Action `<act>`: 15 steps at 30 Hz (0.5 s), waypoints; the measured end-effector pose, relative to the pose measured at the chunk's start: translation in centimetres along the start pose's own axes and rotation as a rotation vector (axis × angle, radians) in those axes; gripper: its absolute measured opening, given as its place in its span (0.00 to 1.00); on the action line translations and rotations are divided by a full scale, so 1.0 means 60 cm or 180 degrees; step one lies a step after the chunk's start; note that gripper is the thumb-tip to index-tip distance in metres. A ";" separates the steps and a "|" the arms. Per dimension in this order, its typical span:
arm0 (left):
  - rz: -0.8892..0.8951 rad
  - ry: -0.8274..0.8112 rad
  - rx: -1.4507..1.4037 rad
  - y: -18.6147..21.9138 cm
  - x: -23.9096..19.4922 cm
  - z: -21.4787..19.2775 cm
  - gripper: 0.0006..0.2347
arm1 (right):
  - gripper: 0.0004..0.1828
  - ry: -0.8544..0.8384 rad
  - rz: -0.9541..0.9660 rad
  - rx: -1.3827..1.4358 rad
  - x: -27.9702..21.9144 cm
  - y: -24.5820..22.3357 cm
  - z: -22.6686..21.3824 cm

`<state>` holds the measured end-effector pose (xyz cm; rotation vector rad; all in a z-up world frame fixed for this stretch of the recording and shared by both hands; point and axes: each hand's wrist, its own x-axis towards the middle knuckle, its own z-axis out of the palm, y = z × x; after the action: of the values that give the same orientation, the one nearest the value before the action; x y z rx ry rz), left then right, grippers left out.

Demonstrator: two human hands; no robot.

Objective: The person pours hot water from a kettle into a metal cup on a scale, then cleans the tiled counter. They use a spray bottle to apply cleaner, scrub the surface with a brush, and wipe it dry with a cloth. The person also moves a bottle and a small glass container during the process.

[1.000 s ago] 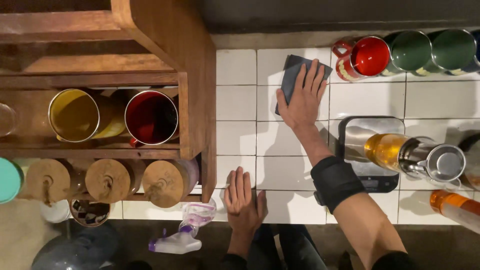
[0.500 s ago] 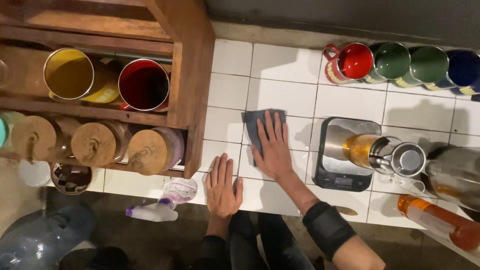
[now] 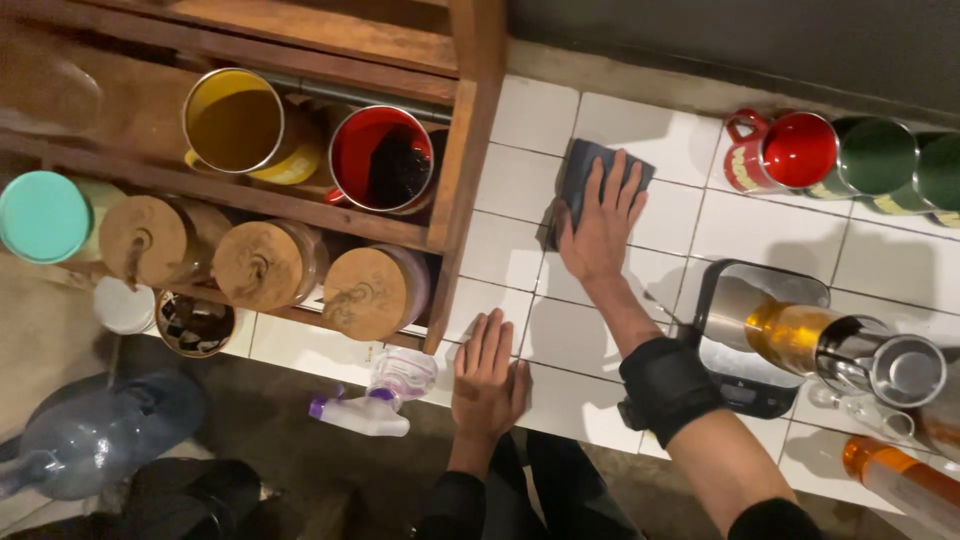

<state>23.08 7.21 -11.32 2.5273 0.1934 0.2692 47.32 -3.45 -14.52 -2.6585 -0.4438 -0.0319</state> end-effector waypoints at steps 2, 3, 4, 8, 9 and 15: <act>-0.0023 -0.0046 0.0034 -0.005 -0.001 0.003 0.25 | 0.41 0.0024 -0.0151 -0.0031 0.038 -0.001 0.012; -0.0036 -0.0095 0.0056 -0.007 -0.004 0.004 0.25 | 0.40 0.0054 -0.0292 -0.0073 0.055 -0.002 0.019; -0.0062 -0.0094 0.0069 -0.010 -0.005 0.003 0.25 | 0.40 0.0034 -0.0308 -0.0059 0.071 -0.012 0.026; -0.0076 -0.0010 -0.0062 -0.016 -0.011 0.003 0.24 | 0.38 -0.0125 -0.0607 -0.0318 0.103 -0.035 0.036; -0.0110 0.0049 -0.0172 -0.015 -0.012 0.006 0.23 | 0.38 -0.0166 -0.0691 -0.0374 0.106 -0.036 0.033; 0.0123 0.0548 -0.0253 -0.018 -0.021 0.019 0.22 | 0.41 -0.0566 -0.1375 -0.0232 0.046 -0.079 0.019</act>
<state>22.02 7.21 -13.02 2.4311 0.1971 0.5009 48.40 1.91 -13.31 -2.5939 -1.0862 0.0579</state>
